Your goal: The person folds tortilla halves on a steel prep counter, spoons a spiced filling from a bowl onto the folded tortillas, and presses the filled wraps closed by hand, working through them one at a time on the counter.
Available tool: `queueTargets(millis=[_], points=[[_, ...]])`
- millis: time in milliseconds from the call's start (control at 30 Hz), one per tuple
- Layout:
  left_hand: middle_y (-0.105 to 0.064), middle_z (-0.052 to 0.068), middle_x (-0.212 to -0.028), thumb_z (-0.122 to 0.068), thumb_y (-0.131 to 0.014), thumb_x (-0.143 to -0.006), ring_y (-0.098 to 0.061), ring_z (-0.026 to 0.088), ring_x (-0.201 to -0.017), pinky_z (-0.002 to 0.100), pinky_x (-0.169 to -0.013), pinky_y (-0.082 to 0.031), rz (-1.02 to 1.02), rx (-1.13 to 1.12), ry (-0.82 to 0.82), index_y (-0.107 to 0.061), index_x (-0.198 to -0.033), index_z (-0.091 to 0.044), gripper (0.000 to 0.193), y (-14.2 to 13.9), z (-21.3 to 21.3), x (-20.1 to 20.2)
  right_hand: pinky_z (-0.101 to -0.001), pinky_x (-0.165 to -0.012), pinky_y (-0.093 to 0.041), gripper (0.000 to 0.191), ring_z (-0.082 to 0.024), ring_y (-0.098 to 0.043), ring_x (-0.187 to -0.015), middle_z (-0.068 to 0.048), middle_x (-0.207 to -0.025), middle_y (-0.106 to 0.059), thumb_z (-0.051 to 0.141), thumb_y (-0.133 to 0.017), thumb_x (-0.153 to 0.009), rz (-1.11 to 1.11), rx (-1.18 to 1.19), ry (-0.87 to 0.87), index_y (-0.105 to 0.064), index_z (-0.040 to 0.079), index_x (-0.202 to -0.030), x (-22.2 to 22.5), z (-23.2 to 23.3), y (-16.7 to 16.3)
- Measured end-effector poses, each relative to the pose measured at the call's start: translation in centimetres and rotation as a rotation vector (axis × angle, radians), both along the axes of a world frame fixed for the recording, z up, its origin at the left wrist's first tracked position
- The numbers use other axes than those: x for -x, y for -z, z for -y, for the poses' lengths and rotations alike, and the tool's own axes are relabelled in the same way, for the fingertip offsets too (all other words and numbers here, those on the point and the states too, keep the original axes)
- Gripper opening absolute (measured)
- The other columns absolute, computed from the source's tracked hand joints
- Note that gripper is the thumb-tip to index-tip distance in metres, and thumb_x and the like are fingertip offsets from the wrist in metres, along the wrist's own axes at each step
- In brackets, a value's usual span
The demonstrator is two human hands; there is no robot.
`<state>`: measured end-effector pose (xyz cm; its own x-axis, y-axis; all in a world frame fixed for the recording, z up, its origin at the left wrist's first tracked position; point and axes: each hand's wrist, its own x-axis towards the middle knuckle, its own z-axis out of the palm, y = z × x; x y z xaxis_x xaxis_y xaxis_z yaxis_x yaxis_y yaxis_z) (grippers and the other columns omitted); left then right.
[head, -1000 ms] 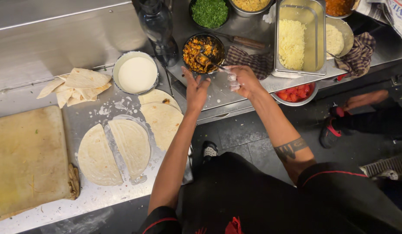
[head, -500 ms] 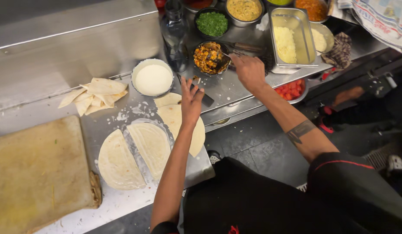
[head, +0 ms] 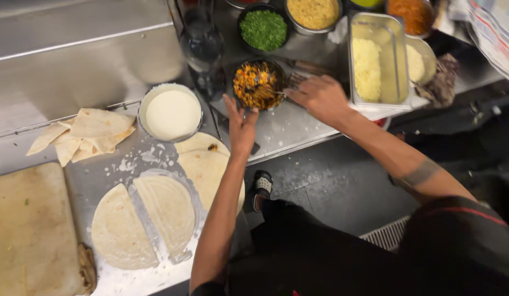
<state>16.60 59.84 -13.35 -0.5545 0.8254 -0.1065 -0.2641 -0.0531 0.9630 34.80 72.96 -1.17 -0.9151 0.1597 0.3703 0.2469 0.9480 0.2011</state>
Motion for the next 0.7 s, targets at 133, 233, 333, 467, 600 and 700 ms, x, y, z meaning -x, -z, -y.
queueTargets(millis=[133, 233, 333, 467, 600, 700], points=[[-0.008, 0.025, -0.173, -0.008, -0.063, -0.097, -0.027, 0.034, -0.156, 0.045, -0.119, -0.033, -0.013, -0.081, -0.067, 0.007, -0.164, -0.008, 0.097, 0.3, -1.4, -1.3, -0.039, -0.074, -0.056, 0.035, -0.025, -0.071, -0.088, -0.011, -0.103, -0.075, 0.012, -0.067, -0.09, -0.086, 0.031, 0.01, -0.075, 0.011, -0.124, 0.4, -4.5, -0.4], [-0.01, 0.025, -0.172, -0.006, -0.062, -0.097, -0.03, 0.033, -0.156, 0.044, -0.121, -0.033, -0.018, -0.074, -0.11, 0.011, -0.164, -0.009, 0.099, 0.3, -1.9, -1.9, -0.0389, -0.074, -0.058, 0.034, -0.028, -0.073, -0.087, -0.011, -0.096, -0.074, 0.01, -0.066, -0.091, -0.038, 0.113, 0.017, -0.075, 0.007, -0.124, 1.0, -4.0, 0.4], [-0.011, 0.025, -0.172, -0.002, -0.063, -0.096, -0.028, 0.032, -0.156, 0.043, -0.121, -0.032, 0.005, -0.042, -0.131, 0.009, -0.164, -0.009, 0.099, 0.2, -2.0, -2.1, -0.045, -0.055, -0.053, 0.022, -0.033, -0.07, -0.068, -0.015, -0.089, -0.074, 0.009, -0.066, -0.096, 0.064, 0.339, 0.153, -0.077, 0.007, -0.115, -0.7, -1.1, 1.7], [-0.008, 0.022, -0.174, 0.001, -0.061, -0.097, -0.024, 0.029, -0.159, 0.042, -0.125, -0.029, -0.051, -0.065, -0.115, 0.007, -0.165, -0.007, 0.097, 0.4, -1.9, -2.8, -0.0426, -0.059, -0.052, 0.041, -0.028, -0.065, -0.06, -0.016, -0.07, -0.066, 0.005, -0.06, -0.09, 0.053, 0.806, 0.255, -0.073, 0.007, -0.129, -1.8, -0.5, 4.3], [-0.006, 0.018, -0.174, 0.002, -0.063, -0.094, -0.023, 0.028, -0.158, 0.041, -0.126, -0.028, -0.097, -0.075, -0.092, 0.006, -0.164, -0.006, 0.098, 0.8, -1.4, -2.8, -0.0304, -0.047, -0.039, 0.029, -0.011, -0.047, -0.052, -0.003, -0.066, -0.055, 0.005, -0.054, -0.099, -0.282, 1.778, 0.459, -0.07, 0.004, -0.123, 0.3, -1.9, 8.0], [-0.009, 0.018, -0.174, 0.001, -0.064, -0.093, -0.027, 0.028, -0.156, 0.042, -0.124, -0.031, -0.127, -0.032, -0.056, 0.004, -0.164, -0.007, 0.099, 0.6, -1.1, -2.3, -0.0264, -0.044, -0.032, 0.026, -0.007, -0.037, -0.051, 0.003, -0.066, -0.047, 0.006, -0.054, -0.1, -0.503, 2.291, 0.506, -0.067, 0.0, -0.121, 0.6, -1.7, 9.5]])
